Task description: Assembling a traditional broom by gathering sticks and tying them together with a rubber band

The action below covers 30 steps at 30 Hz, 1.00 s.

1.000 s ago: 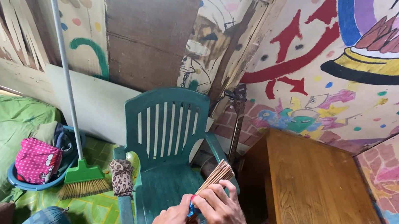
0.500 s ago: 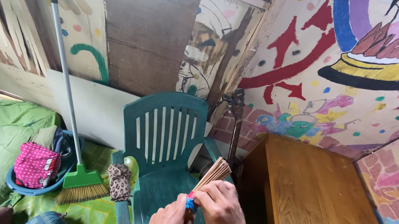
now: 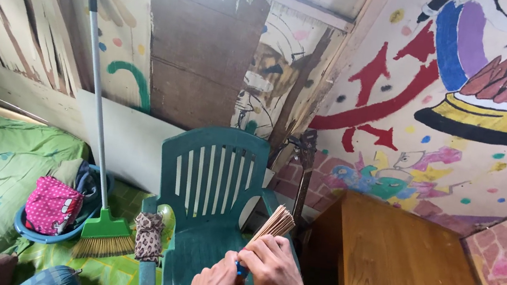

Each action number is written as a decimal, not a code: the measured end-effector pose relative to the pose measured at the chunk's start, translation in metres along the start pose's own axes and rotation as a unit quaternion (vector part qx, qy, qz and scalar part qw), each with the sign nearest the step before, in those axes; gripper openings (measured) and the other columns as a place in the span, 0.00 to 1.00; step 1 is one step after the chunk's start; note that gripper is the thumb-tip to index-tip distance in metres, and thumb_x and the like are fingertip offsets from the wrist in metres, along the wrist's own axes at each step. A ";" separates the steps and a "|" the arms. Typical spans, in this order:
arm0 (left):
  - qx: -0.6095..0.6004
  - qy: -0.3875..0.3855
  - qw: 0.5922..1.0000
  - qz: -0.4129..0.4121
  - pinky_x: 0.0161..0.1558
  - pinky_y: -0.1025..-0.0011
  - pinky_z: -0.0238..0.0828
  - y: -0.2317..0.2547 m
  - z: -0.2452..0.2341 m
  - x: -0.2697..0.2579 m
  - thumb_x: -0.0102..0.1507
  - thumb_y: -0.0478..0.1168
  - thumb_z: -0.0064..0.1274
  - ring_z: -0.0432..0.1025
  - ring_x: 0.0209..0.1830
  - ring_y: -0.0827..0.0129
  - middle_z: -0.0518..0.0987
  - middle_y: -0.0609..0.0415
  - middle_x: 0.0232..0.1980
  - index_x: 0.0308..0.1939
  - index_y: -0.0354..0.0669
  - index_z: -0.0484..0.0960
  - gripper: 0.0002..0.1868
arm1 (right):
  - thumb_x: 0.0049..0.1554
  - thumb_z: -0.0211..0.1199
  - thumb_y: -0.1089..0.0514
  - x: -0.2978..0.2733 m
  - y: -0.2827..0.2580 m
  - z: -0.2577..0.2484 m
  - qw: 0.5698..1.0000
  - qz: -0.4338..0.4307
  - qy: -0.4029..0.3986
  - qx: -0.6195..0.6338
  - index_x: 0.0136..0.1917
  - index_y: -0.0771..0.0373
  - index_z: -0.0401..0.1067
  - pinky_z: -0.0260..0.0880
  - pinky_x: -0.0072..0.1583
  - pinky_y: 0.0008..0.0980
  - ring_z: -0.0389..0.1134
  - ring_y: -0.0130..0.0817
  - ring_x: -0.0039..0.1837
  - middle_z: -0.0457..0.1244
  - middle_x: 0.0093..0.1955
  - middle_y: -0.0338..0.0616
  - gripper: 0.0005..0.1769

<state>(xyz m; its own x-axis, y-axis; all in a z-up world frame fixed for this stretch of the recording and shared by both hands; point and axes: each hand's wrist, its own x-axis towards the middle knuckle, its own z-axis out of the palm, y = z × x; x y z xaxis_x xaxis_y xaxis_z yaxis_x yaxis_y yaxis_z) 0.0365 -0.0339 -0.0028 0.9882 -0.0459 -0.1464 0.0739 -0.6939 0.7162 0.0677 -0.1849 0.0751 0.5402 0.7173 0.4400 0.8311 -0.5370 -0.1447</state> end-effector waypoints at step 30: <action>0.046 0.055 0.996 -0.051 0.42 0.44 0.77 -0.008 0.021 0.023 0.64 0.46 0.52 0.79 0.40 0.40 0.79 0.40 0.48 0.52 0.46 0.62 0.19 | 0.58 0.61 0.59 0.027 0.033 0.000 0.914 0.248 -0.166 0.275 0.46 0.65 0.74 0.71 0.48 0.37 0.71 0.36 0.43 0.69 0.39 0.46 0.07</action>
<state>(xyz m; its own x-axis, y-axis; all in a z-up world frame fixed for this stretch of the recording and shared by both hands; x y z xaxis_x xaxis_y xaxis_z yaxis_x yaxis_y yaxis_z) 0.0561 -0.0444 -0.0259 0.9854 0.1031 -0.1355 0.1663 -0.7540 0.6355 0.1096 -0.1831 0.0828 0.8034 0.5901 -0.0800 0.3643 -0.5933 -0.7179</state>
